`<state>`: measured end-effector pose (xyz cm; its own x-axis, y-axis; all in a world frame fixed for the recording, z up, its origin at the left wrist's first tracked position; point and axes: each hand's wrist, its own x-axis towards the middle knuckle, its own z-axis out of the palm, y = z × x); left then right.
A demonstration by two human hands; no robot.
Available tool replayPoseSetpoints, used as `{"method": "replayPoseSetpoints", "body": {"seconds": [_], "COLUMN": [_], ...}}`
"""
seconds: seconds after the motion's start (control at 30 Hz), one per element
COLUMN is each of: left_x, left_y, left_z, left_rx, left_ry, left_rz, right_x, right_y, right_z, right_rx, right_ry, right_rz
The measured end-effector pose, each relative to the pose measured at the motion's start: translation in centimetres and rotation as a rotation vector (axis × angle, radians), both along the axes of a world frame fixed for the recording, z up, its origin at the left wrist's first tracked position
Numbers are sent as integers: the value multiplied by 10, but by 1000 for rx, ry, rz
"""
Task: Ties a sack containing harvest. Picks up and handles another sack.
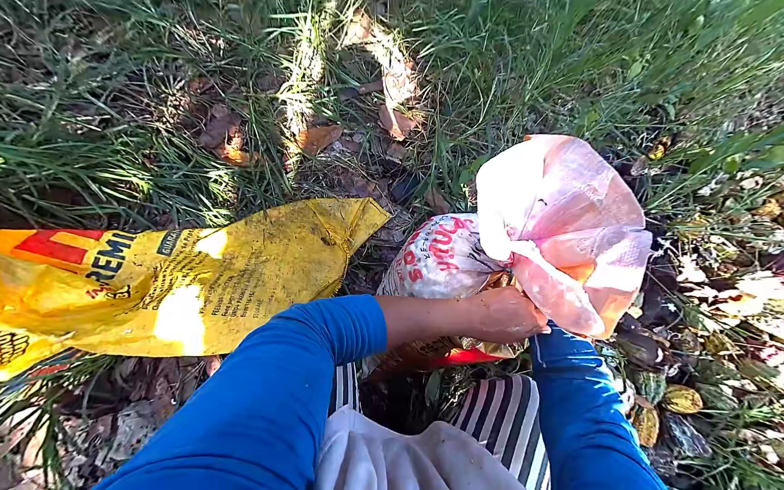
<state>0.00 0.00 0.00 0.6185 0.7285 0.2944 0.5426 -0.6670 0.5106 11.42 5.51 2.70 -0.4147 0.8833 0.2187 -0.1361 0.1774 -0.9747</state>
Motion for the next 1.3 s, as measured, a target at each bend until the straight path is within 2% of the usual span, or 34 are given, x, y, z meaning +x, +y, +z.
{"method": "replayPoseSetpoints", "body": {"seconds": [0.07, 0.1, 0.13, 0.2, 0.27, 0.33, 0.43, 0.53, 0.6, 0.7, 0.73, 0.8, 0.93, 1.07, 1.13, 1.3], "left_x": [-4, -10, -19, -33, -41, -40, -26, -12, -11, -16, -18, -23, -26, -37, -40, -44], "left_y": [0, -1, -2, 1, 3, -1, -19, -40, -47, -47, -44, -36, -22, -9, -3, 5], "left_z": [-1, 1, 4, 11, 15, 19, 26, 49, 58, 49, 47, 49, 39, 42, 39, 26], "left_rx": [-7, -22, -34, -49, -83, -98, -101, -226, -236, -104, -89, -108, -19, -117, -109, -39], "left_ry": [-35, -91, -184, -431, -477, -355, -78, 180, 202, 52, -1, -63, -220, -273, -253, -248], "left_rz": [17, 36, 66, 134, 143, 110, 92, 118, 120, 171, 195, 214, 164, 109, 86, 66], "right_x": [-11, -16, -15, 13, 48, 76, 79, 68, 57, 45, 46, 50, 57, 62, 61, 56], "right_y": [-1, 0, 8, 40, 49, 32, 4, 1, 4, -7, -12, -13, -2, 2, 2, 7], "right_z": [16, 28, 33, -18, -44, -42, -44, -52, -55, -49, -40, -26, -22, -16, -18, -35], "right_rx": [-124, -267, -390, -286, -124, 133, 431, 570, 663, 680, 667, 728, 768, 583, 569, 938], "right_ry": [-64, -201, -306, -105, 11, -126, -291, -280, -352, -645, -759, -849, -651, -571, -562, -586], "right_rz": [-174, -296, -318, -332, -188, -32, 72, -7, -75, -40, 54, 207, 208, 216, 190, 79]}}
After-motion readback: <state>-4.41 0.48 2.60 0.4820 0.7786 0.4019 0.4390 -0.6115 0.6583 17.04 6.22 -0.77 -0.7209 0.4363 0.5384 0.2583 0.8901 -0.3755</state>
